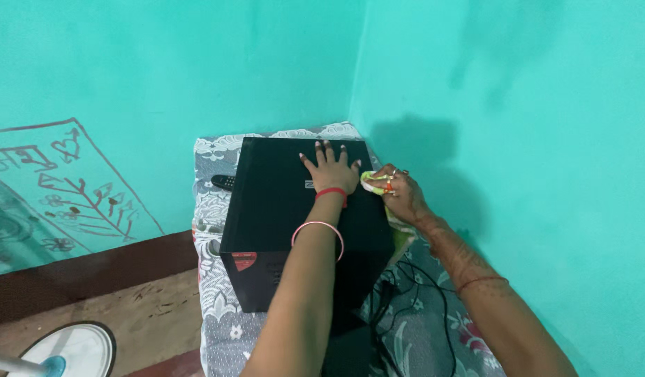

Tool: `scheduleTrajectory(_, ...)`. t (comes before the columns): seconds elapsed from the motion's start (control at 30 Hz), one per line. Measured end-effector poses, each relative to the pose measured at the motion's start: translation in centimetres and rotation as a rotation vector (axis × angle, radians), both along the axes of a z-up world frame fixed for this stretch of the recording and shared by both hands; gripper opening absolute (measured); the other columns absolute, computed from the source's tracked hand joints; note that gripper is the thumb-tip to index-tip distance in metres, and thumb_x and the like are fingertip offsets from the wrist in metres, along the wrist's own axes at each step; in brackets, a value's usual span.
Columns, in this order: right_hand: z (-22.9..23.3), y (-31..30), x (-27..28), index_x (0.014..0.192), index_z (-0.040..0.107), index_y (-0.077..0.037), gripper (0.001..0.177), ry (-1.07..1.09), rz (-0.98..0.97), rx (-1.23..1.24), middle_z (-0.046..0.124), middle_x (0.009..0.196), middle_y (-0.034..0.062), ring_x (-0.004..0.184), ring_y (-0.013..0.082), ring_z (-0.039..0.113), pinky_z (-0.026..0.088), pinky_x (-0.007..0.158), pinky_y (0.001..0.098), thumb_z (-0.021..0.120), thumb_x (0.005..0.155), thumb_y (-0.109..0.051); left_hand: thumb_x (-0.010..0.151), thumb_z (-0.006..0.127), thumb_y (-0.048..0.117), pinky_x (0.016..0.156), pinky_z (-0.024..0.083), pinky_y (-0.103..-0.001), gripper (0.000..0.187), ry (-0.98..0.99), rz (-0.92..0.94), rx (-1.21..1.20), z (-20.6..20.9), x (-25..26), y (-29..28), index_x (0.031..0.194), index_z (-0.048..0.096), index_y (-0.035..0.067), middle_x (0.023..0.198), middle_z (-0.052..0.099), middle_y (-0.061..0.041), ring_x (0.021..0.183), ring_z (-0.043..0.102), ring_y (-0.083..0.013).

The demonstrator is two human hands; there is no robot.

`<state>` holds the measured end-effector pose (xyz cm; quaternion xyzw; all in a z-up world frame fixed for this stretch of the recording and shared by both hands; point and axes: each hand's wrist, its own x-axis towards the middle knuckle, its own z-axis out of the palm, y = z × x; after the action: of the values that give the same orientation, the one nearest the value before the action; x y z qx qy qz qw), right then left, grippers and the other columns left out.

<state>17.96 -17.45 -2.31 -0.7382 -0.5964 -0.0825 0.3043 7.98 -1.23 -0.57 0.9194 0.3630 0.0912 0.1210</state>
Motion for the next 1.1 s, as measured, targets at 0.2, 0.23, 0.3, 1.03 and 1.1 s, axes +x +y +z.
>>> scheduleTrajectory(0.2,-0.3,-1.5,-0.6,0.113,0.080,-0.015,0.049,-0.042,0.069,0.061,0.070,0.114,0.0060,0.111,0.0255,0.067,0.048,0.099,0.0409,0.058,0.074,0.008,0.105,0.029,0.042,0.119,-0.003,-0.070,0.057,-0.070,-0.069,0.027,-2.2,0.3,-2.6,0.159,0.033,0.025,0.170,0.013,-0.009,0.158,0.005,-0.0308)
scheduleTrajectory(0.23,-0.3,-1.7,-0.8,0.114,0.079,-0.015,0.051,-0.039,0.073,0.067,0.070,0.115,0.0067,0.111,0.0261,0.066,0.048,0.100,0.0412,0.058,0.074,0.009,0.105,0.029,0.042,0.119,-0.001,-0.069,0.056,-0.085,-0.068,0.045,-2.3,0.1,-2.7,0.158,0.034,0.024,0.170,0.015,-0.009,0.158,0.006,-0.0305)
scheduleTrajectory(0.3,-0.1,-2.4,-1.4,0.118,0.078,-0.013,0.056,-0.033,0.083,0.071,0.069,0.117,0.0082,0.111,0.0273,0.065,0.047,0.101,0.0420,0.057,0.073,0.011,0.105,0.030,0.041,0.120,0.001,-0.068,0.056,-0.114,-0.066,0.073,-2.3,-0.3,-3.1,0.157,0.037,0.022,0.170,0.018,-0.009,0.158,0.009,-0.0299)
scheduleTrajectory(1.03,3.3,-8.5,-6.2,0.115,0.079,-0.012,0.064,0.094,0.270,-0.110,0.070,0.116,0.0111,0.111,0.0267,0.066,0.048,0.103,0.0391,0.048,0.068,0.018,0.105,0.032,0.039,0.122,0.002,-0.065,0.056,-0.064,-0.080,0.005,-1.1,-0.8,-2.8,0.158,0.034,0.024,0.170,0.016,-0.007,0.157,0.007,-0.0283)
scheduleTrajectory(1.1,4.0,-8.8,-6.0,0.108,0.083,-0.011,0.058,0.071,0.309,-0.150,0.072,0.116,0.0118,0.112,0.0276,0.065,0.048,0.100,0.0388,0.049,0.071,0.018,0.102,0.038,0.040,0.120,0.004,-0.065,0.056,-0.062,-0.088,-0.014,-1.1,-0.6,-2.4,0.155,0.036,0.025,0.167,0.018,-0.007,0.155,0.010,-0.0283)
